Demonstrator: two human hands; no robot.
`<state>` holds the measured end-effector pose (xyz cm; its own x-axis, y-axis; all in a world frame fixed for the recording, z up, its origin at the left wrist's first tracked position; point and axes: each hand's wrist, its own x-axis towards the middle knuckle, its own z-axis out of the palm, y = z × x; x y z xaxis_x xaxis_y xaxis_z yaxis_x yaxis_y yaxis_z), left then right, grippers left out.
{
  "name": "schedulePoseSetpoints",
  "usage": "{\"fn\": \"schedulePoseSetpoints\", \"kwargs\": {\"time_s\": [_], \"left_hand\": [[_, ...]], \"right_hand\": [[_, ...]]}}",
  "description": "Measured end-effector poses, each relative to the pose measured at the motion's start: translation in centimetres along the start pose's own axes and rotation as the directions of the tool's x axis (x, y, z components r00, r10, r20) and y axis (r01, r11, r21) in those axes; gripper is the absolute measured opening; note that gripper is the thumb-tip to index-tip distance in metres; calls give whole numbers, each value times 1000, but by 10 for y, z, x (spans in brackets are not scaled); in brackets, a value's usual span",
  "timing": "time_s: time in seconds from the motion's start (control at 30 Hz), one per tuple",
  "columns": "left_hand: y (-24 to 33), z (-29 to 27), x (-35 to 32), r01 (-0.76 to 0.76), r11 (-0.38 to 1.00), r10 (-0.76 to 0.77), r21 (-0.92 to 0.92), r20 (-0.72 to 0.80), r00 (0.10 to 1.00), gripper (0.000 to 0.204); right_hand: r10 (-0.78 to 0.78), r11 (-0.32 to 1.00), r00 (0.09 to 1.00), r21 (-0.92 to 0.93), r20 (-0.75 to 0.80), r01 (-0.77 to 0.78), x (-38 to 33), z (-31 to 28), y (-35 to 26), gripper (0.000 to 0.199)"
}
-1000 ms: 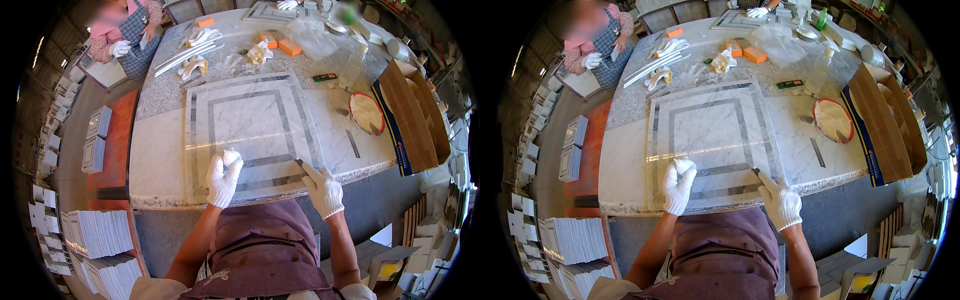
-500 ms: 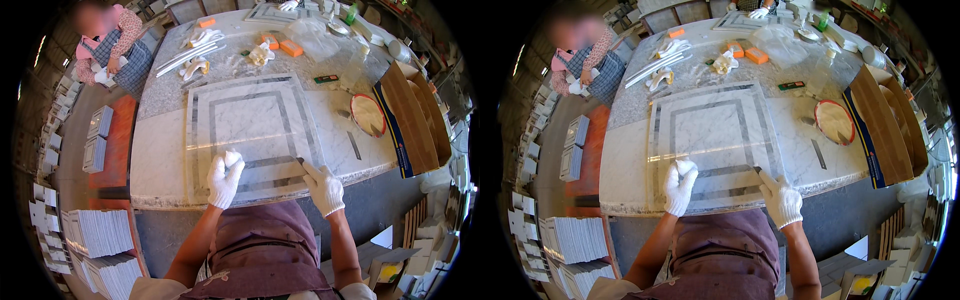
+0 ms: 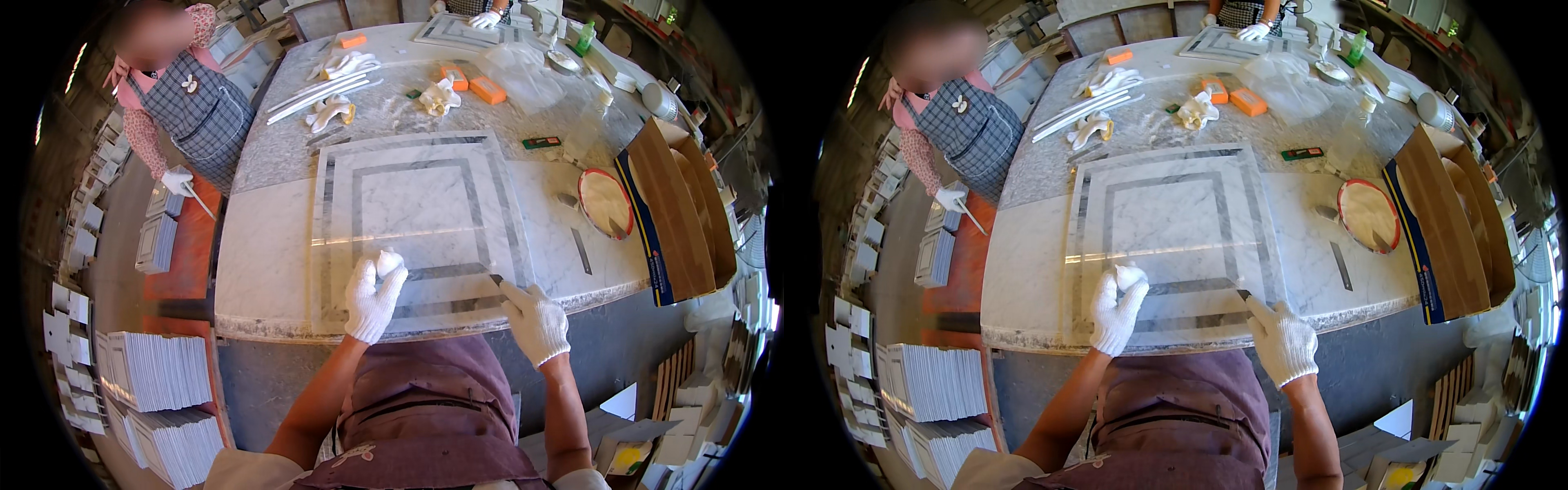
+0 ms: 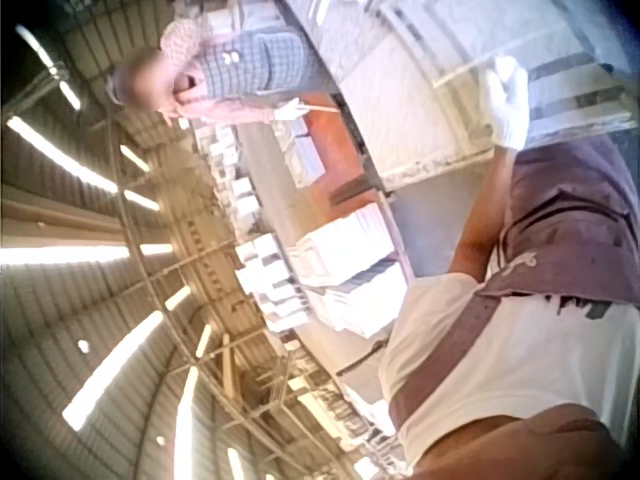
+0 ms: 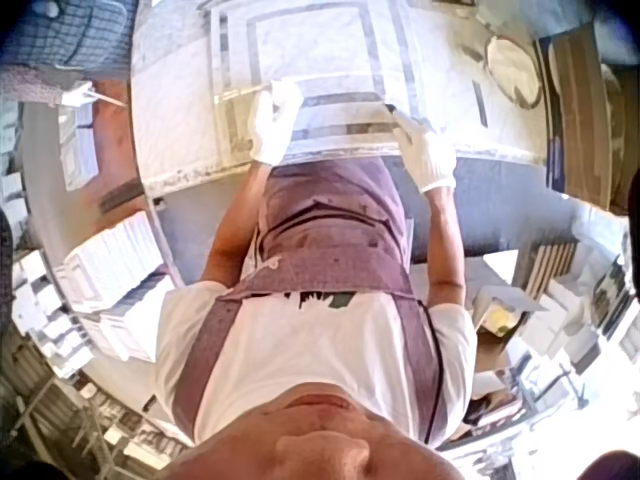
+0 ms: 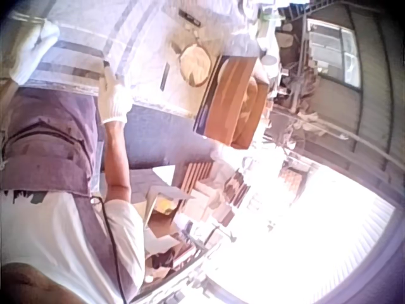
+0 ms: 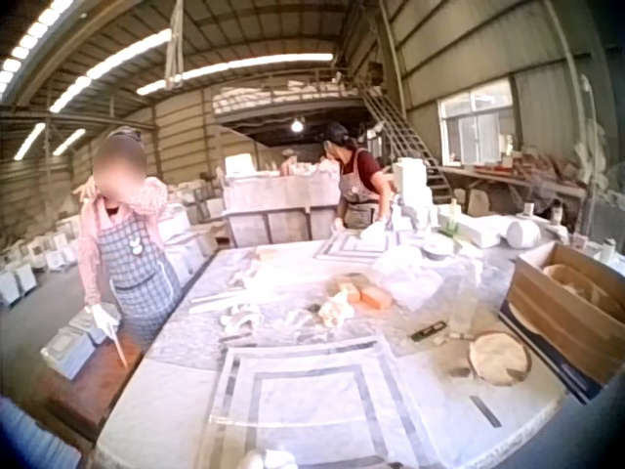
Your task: The person uses a white cloth to wipe the surface of a large square marble tile with a grey border. They repeatedly rub the surface and edges of the tile while standing at a workbench in a factory setting. Other workers are visible in the background handling similar tiles.
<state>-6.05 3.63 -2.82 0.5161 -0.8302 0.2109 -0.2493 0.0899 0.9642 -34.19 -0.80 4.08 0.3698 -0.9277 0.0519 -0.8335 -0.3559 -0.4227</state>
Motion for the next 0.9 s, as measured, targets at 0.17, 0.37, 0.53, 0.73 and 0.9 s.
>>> {"fn": "schedulePoseSetpoints", "kwargs": {"time_s": [0.17,0.37,0.53,0.73,0.9], "left_hand": [[10,-5,-2,56,989,-55,140,-7,998,24],[8,-1,1,-181,959,188,216,-13,982,24],[26,-8,-1,-189,943,198,273,-7,980,30],[26,-11,0,-234,940,248,250,-24,969,32],[19,-4,-1,-283,925,299,253,-29,954,32]], "right_hand": [[40,998,999,52,3,-40,11,-7,-8,31],[19,996,1000,87,-3,-19,8,-13,-9,30],[-20,999,1000,27,-14,21,10,13,10,33],[1,987,995,160,-99,15,27,8,-15,32],[46,938,998,345,-37,-31,22,-4,-25,46]]}}
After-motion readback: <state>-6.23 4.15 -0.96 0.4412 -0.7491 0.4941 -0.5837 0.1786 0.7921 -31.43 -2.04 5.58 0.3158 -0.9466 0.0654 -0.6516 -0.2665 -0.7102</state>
